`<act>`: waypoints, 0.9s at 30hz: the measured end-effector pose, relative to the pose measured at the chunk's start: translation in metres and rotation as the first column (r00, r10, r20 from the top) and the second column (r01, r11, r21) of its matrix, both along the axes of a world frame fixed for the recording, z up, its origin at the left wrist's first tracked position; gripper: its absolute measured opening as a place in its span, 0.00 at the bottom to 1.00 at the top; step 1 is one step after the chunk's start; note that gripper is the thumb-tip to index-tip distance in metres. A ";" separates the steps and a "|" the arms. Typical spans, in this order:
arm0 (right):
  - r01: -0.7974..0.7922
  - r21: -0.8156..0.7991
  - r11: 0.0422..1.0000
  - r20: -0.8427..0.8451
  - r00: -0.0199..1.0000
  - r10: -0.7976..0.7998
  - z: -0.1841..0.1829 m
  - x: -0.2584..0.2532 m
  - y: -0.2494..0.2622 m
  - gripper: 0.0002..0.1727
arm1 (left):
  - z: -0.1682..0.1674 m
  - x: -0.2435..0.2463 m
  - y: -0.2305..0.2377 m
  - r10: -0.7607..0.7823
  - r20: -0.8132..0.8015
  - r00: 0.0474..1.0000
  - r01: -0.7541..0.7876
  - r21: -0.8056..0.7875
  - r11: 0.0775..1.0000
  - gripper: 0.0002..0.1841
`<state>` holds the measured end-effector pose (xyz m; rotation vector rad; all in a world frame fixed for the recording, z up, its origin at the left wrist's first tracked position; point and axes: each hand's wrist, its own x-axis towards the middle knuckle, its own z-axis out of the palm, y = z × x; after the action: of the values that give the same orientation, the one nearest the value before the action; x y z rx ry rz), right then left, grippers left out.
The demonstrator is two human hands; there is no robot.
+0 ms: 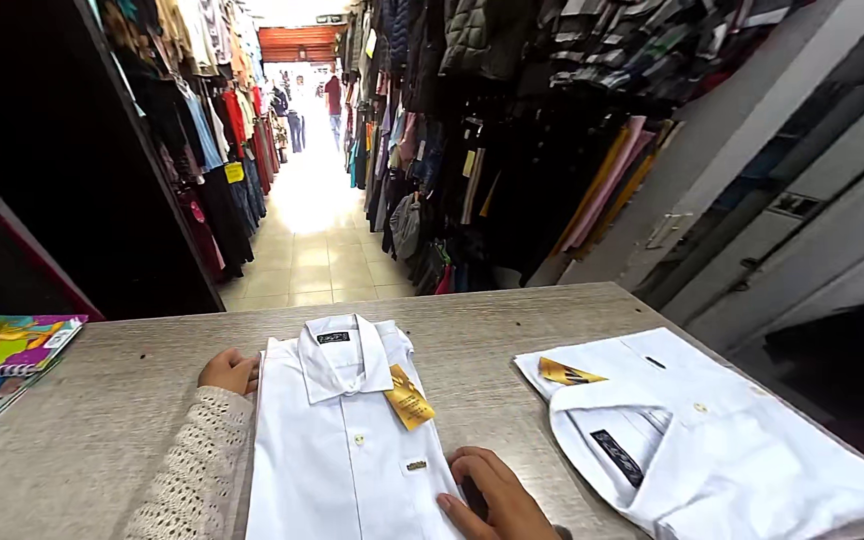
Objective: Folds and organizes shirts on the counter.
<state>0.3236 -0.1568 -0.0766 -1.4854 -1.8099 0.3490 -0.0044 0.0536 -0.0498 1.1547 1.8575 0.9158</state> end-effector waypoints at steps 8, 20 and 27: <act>0.000 -0.258 0.966 -0.034 0.999 -0.009 0.073 0.015 0.138 0.14 | 0.006 0.010 0.022 -0.247 -0.218 0.944 0.274 0.101 0.956 0.18; -0.005 -0.141 0.990 -0.103 0.995 -0.010 0.056 -0.032 0.182 0.15 | 0.022 0.015 0.003 -0.226 -0.062 0.972 0.233 0.135 0.963 0.14; 0.030 -0.347 0.937 -0.102 0.992 -0.069 0.057 -0.016 0.185 0.18 | 0.022 0.019 0.001 -0.130 0.004 0.992 0.127 0.192 0.973 0.11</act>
<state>0.3080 0.0278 -0.0195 -1.7076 -1.6777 0.7426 0.0149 0.0547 -0.0281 1.3630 1.6881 1.0436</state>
